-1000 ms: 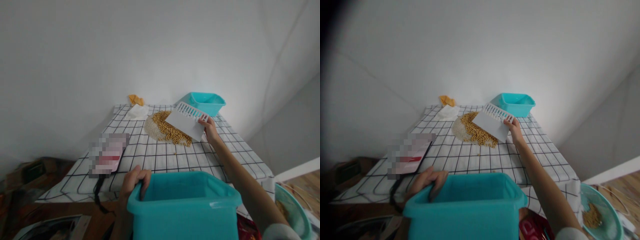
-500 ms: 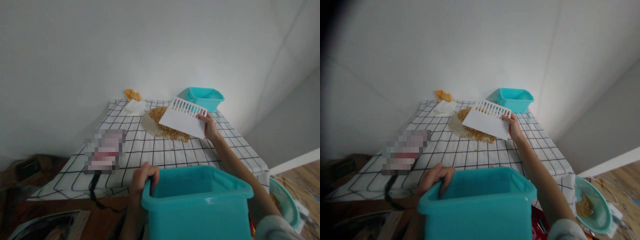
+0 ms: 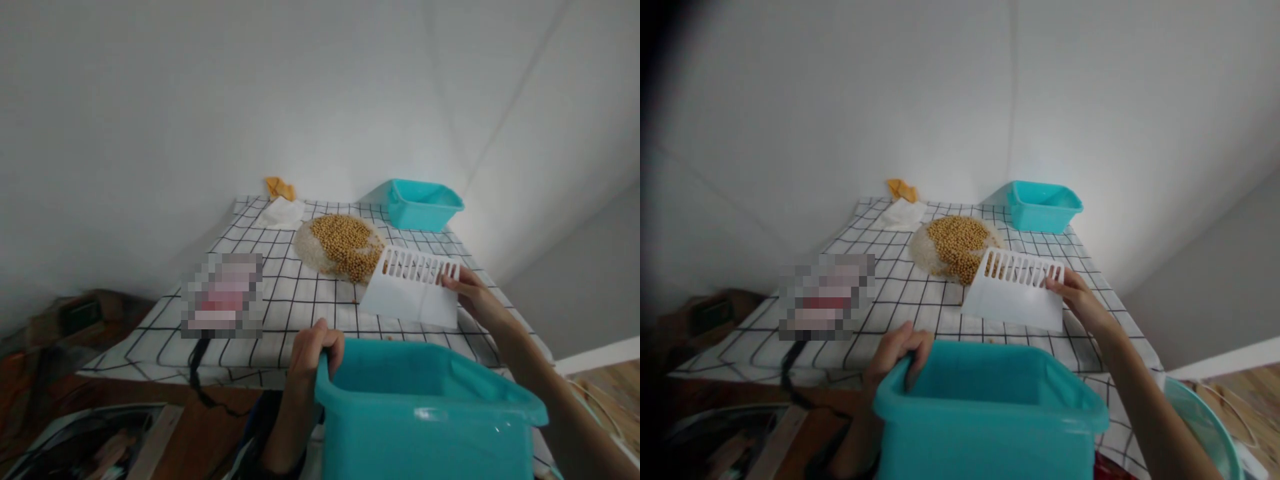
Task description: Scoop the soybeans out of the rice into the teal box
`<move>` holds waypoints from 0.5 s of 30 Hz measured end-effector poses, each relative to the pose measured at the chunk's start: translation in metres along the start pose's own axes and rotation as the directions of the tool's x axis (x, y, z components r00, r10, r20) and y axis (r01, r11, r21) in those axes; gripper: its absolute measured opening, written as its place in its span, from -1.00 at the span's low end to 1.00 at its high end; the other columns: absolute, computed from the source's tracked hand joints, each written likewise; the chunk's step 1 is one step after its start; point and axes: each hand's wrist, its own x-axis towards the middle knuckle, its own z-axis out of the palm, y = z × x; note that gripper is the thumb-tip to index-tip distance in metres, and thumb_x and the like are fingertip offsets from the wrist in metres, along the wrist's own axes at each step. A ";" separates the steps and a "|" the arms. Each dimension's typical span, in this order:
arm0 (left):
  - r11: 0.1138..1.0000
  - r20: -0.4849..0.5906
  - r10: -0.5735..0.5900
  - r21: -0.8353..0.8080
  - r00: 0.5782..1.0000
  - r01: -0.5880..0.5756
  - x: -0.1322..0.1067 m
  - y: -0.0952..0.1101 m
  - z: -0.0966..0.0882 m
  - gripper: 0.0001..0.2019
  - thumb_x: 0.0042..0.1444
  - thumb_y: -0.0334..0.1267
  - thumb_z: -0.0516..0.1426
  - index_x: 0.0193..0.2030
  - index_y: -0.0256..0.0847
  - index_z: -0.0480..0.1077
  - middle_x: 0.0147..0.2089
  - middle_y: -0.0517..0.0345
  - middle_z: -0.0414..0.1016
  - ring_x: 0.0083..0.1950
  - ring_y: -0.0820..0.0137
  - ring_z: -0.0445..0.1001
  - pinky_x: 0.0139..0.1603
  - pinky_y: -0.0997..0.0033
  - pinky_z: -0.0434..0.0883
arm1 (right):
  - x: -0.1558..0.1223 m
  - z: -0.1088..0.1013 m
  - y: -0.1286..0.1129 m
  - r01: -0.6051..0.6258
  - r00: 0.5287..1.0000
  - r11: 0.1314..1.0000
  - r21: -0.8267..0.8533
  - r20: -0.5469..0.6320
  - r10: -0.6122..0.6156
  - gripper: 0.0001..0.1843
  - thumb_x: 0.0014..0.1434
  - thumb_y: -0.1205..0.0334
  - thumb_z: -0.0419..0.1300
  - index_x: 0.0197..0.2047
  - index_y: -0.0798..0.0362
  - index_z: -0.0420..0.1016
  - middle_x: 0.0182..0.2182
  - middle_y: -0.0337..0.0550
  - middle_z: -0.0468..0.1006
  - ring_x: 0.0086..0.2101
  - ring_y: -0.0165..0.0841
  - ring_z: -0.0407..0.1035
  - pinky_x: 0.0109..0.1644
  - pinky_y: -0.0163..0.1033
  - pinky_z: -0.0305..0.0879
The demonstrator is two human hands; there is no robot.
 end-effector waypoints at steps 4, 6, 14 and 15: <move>0.999 -0.004 0.027 -0.025 1.000 -0.027 -0.001 -0.002 0.003 -0.32 0.35 0.25 -0.19 -0.75 -0.02 0.07 -0.73 0.23 0.03 -0.61 0.34 0.10 -0.50 0.23 0.18 | 0.001 0.006 0.011 -0.077 0.989 0.997 -0.009 0.129 0.078 -0.64 0.03 0.02 0.46 -0.14 -0.01 0.61 -0.25 -0.11 0.69 -0.23 -0.14 0.55 -0.22 -0.14 0.44; 0.999 -0.021 0.042 -0.023 0.999 -0.043 -0.002 -0.002 0.003 -0.33 0.36 0.21 -0.20 -0.74 -0.02 0.07 -0.72 0.23 0.04 -0.61 0.34 0.11 -0.48 0.23 0.18 | 0.003 0.010 0.010 -0.082 0.980 0.996 -0.029 0.181 0.086 -0.64 0.03 0.05 0.46 -0.12 -0.01 0.62 -0.25 -0.12 0.68 -0.20 -0.15 0.55 -0.21 -0.16 0.43; 0.998 -0.028 0.067 0.018 0.997 -0.066 -0.003 -0.002 0.002 -0.34 0.35 0.17 -0.20 -0.76 -0.03 0.07 -0.74 0.24 0.04 -0.63 0.35 0.11 -0.48 0.23 0.15 | 0.004 0.013 0.004 -0.047 0.981 0.999 0.021 0.190 0.042 -0.69 0.03 0.04 0.45 -0.17 -0.03 0.62 -0.25 -0.13 0.69 -0.24 -0.16 0.55 -0.26 -0.16 0.41; 0.998 -0.035 0.067 0.022 0.997 -0.067 -0.003 -0.002 0.002 -0.34 0.36 0.17 -0.19 -0.76 -0.03 0.07 -0.74 0.24 0.04 -0.63 0.35 0.10 -0.48 0.23 0.14 | 0.005 0.012 0.003 -0.032 0.988 0.999 0.037 0.154 0.026 -0.68 0.02 0.02 0.45 -0.19 -0.03 0.62 -0.26 -0.12 0.69 -0.26 -0.16 0.55 -0.26 -0.15 0.42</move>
